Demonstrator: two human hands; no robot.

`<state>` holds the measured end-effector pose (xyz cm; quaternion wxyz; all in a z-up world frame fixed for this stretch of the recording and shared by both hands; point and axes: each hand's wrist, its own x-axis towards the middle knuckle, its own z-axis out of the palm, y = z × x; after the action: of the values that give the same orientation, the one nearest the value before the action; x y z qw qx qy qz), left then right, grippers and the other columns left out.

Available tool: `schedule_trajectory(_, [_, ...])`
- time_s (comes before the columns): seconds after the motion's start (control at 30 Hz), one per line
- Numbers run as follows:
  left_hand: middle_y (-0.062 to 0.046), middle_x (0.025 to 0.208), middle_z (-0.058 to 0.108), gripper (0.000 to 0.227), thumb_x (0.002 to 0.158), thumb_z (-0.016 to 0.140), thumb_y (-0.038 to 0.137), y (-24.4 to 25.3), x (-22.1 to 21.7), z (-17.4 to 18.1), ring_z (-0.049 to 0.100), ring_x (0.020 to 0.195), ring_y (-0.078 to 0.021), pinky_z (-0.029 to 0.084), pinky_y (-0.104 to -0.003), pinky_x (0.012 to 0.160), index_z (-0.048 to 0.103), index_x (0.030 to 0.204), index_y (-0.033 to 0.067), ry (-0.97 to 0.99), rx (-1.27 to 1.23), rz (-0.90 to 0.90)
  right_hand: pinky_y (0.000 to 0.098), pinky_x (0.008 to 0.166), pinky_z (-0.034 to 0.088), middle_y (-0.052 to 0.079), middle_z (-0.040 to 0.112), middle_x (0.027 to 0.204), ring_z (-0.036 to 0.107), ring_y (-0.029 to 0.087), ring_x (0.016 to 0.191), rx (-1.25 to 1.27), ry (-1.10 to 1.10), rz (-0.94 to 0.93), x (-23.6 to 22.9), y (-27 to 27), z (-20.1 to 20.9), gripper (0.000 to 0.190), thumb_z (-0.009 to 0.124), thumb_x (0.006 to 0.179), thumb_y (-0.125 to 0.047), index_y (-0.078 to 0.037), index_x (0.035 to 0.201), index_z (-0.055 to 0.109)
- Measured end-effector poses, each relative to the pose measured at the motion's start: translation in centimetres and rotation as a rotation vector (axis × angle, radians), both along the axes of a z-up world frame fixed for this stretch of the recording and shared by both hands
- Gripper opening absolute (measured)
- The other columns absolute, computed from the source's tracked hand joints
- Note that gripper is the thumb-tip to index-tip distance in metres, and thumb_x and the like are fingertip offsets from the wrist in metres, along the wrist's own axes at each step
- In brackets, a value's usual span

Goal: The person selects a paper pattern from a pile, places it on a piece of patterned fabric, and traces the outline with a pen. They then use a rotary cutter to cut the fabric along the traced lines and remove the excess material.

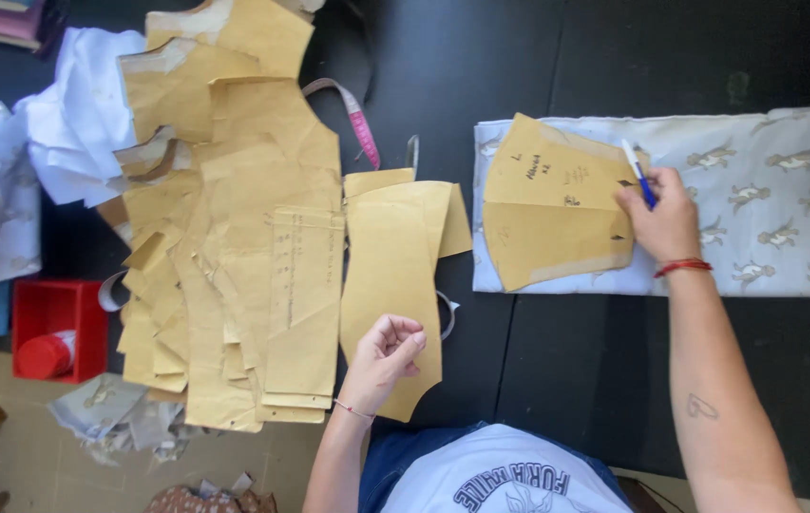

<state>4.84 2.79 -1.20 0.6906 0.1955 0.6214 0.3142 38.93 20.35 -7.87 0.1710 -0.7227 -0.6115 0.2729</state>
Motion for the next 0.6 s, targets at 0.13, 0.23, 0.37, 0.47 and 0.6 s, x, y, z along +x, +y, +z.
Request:
schedule_trajectory(0.13, [0.000,0.071,0.057,0.009,0.076,0.059,0.016,-1.3,-3.5,-0.9,0.052,0.059,-0.0066,0.045,-0.019,0.056,0.057,0.082,0.0089,0.384,0.141,0.169,0.0285,0.059,0.036,0.005,0.051,0.082,0.043,0.013,0.070,0.113,0.159,-0.008,4.0,-1.2,-4.6,0.014,0.061,0.092,-0.014,-0.007,0.096,0.049])
schedule_trajectory(0.23, [0.000,0.083,0.058,0.009,0.075,0.060,0.020,-2.0,-7.0,0.5,0.055,0.072,-0.0095,0.045,-0.023,0.067,0.059,0.082,0.0143,0.817,0.122,0.231,0.0178,0.047,0.024,-0.009,0.042,0.083,0.032,-0.001,0.059,0.016,0.472,-0.192,3.4,-2.9,-2.8,0.013,0.052,0.100,-0.022,-0.021,0.099,0.039])
schedule_trajectory(0.37, [-0.005,0.095,0.053,0.030,0.068,0.069,0.022,-4.0,-11.3,-1.4,0.056,0.085,-0.0199,0.039,-0.037,0.079,0.053,0.092,0.0156,1.219,0.137,0.262,0.0133,0.040,0.005,-0.015,0.021,0.062,0.013,-0.006,0.050,-0.017,0.760,-0.222,2.4,-4.6,-1.1,0.017,0.038,0.102,-0.041,-0.027,0.094,0.040])
schedule_trajectory(0.47, [-0.007,0.098,0.050,0.042,0.063,0.073,0.029,-4.5,-12.3,-1.1,0.051,0.090,-0.0227,0.039,-0.036,0.080,0.050,0.096,0.0175,1.104,-0.055,0.162,0.0087,0.046,0.020,-0.019,0.047,0.083,0.032,-0.009,0.057,0.063,0.709,-0.434,-6.0,-7.6,5.2,0.009,0.052,0.097,-0.036,-0.028,0.101,0.050])
schedule_trajectory(0.6, [-0.012,0.104,0.043,0.054,0.058,0.078,0.027,-4.8,-11.7,-1.3,0.047,0.094,-0.0340,0.042,-0.044,0.075,0.046,0.100,0.0178,1.169,-0.080,0.158,0.0165,0.042,0.032,-0.003,0.055,0.094,0.041,0.002,0.056,0.135,0.660,-0.226,-17.2,-12.6,10.8,0.023,0.058,0.087,-0.010,-0.016,0.106,0.048])
